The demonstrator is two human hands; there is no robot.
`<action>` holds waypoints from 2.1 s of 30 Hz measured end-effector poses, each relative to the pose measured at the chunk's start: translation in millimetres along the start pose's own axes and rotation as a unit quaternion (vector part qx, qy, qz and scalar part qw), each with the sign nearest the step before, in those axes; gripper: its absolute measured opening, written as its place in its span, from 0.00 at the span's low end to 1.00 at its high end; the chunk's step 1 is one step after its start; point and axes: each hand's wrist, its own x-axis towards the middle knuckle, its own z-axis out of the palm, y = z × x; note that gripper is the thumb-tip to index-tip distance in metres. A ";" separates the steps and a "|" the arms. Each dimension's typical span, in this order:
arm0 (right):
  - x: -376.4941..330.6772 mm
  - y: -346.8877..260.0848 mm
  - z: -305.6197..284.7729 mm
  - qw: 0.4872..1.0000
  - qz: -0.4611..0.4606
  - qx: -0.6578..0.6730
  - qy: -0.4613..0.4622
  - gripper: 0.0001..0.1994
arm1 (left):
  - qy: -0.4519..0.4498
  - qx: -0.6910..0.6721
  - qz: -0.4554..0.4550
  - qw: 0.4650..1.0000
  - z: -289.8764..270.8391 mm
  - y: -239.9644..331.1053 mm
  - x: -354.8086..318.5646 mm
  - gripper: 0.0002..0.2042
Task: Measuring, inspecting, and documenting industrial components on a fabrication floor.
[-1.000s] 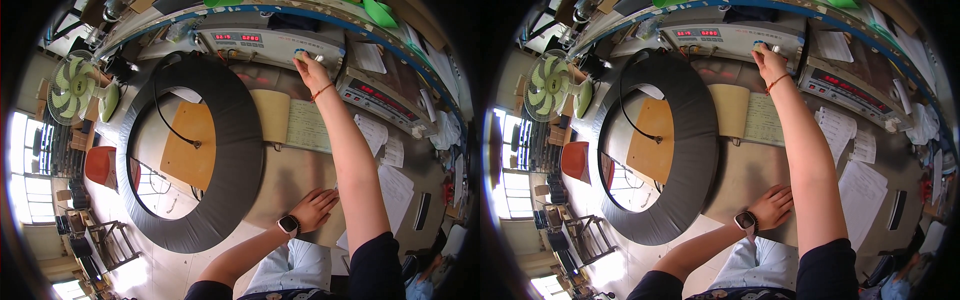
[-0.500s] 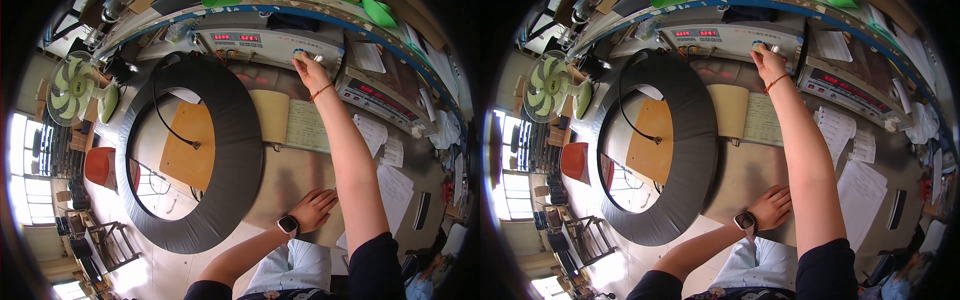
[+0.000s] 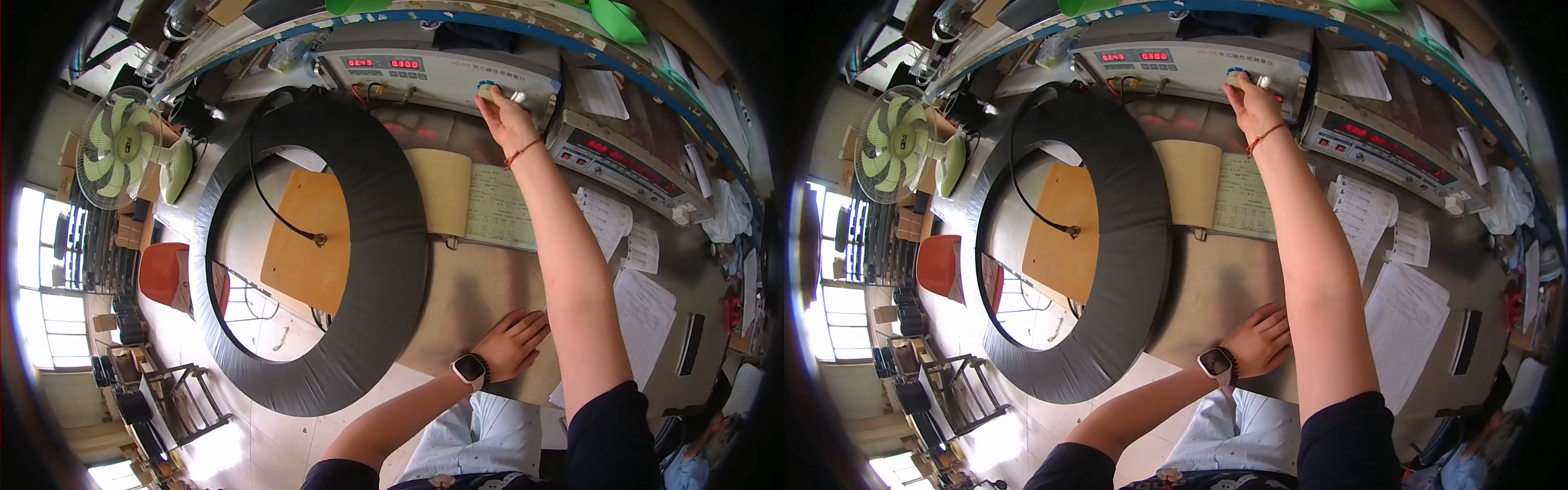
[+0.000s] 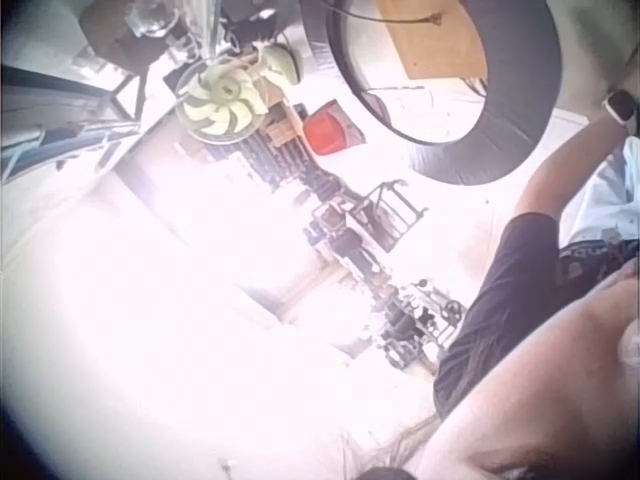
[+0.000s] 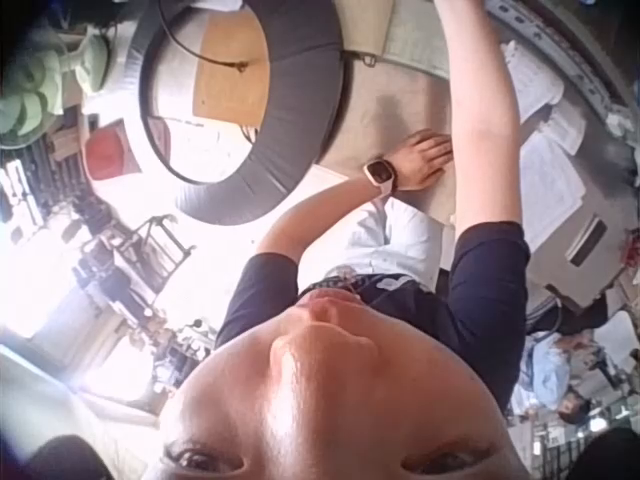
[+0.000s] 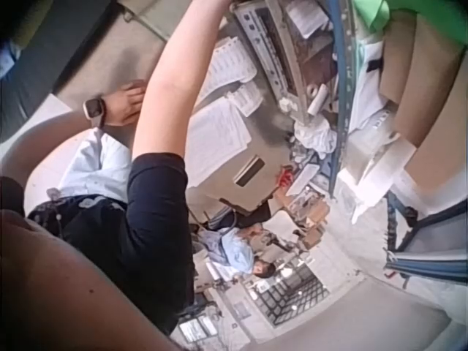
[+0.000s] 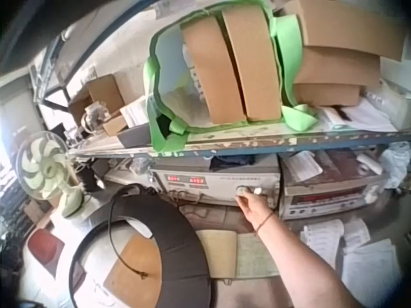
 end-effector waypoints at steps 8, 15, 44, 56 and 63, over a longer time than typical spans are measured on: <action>-224.9 -70.4 -82.3 0.955 -0.115 -0.256 -0.097 0.26 | -0.054 -0.073 -0.028 0.995 8.1 -9.4 7.9 0.26; -372.6 -84.8 -229.3 0.936 -0.076 -0.344 -0.002 0.09 | -0.162 0.049 -0.058 0.984 11.9 0.9 21.9 0.29; -356.4 -67.5 -298.3 0.916 -0.182 -0.354 0.052 0.11 | -0.129 0.150 -0.086 0.976 43.2 18.3 22.0 0.26; -355.3 -68.6 -290.0 0.925 -0.186 -0.320 0.086 0.10 | -0.105 0.137 -0.084 0.981 30.3 24.5 25.7 0.25; -356.2 -72.3 -294.5 0.931 -0.202 -0.288 0.098 0.10 | -0.088 0.103 -0.075 0.988 27.6 28.1 26.2 0.25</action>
